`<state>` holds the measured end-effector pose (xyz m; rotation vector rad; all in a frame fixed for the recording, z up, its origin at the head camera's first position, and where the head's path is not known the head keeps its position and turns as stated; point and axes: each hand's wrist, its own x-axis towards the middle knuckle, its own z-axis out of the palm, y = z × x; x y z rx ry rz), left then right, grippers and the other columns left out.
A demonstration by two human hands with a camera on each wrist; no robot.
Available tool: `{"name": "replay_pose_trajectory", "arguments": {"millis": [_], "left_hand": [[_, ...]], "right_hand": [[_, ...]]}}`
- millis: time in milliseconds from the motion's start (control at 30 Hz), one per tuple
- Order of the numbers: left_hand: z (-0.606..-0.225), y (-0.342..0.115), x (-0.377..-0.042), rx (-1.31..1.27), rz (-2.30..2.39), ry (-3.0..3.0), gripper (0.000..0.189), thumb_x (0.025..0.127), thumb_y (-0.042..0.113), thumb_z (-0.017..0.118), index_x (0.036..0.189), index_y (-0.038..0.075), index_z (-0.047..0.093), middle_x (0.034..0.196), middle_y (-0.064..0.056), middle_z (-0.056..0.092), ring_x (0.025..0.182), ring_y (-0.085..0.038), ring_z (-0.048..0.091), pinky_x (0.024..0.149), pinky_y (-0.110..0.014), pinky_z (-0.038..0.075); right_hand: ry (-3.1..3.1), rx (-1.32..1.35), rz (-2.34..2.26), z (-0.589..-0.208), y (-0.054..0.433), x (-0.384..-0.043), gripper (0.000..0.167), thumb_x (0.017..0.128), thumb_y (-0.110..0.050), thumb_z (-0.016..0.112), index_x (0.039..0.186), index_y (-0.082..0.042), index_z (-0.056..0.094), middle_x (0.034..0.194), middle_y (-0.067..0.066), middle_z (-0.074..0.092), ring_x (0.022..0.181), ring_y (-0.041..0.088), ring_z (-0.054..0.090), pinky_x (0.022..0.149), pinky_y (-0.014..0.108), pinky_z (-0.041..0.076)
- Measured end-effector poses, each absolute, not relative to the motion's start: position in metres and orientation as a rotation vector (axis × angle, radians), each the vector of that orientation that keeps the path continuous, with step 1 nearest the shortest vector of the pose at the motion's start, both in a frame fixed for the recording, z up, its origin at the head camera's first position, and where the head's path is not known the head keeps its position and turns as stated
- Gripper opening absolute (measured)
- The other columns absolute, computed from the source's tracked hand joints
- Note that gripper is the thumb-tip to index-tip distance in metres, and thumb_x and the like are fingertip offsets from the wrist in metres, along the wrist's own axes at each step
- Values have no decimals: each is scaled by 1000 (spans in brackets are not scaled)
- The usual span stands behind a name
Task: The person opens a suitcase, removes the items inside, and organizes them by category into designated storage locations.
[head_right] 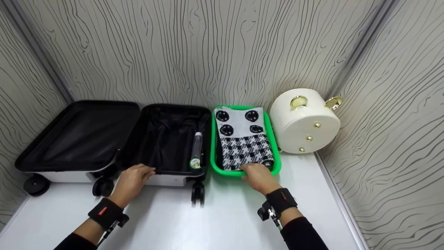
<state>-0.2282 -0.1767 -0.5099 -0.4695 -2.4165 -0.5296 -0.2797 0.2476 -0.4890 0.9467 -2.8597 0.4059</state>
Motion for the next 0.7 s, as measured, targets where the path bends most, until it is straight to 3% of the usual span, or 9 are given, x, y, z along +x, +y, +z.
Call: {"name": "replay_pose_trajectory", "arguments": {"millis": [233,500,700], "left_hand": [[-512,-177,-225,-461,-523,-2412,9,81,12,80,88,7,77,81,-3,70,72,-23,67,69,-40,56],[-511,-176,-229,-435,-481,-2415,9,82,16,79,85,8,76,80,-2,70,72,-21,68,64,-39,55],[-509,-175,-233,-413,-478,-2415,8,82,16,79,85,9,76,80,-2,70,71,-22,67,64,-40,55]], "right_hand": [[-2791,986,438,-478,239,-277,29,90,-16,72,115,-3,69,109,10,71,100,30,67,85,45,54],[-2797,743,543,-432,263,-299,31,95,-19,65,120,0,66,118,18,67,108,38,62,92,53,48],[-2816,594,530,-394,295,-318,36,99,-23,60,124,2,63,120,24,64,107,44,60,89,59,47]]}}
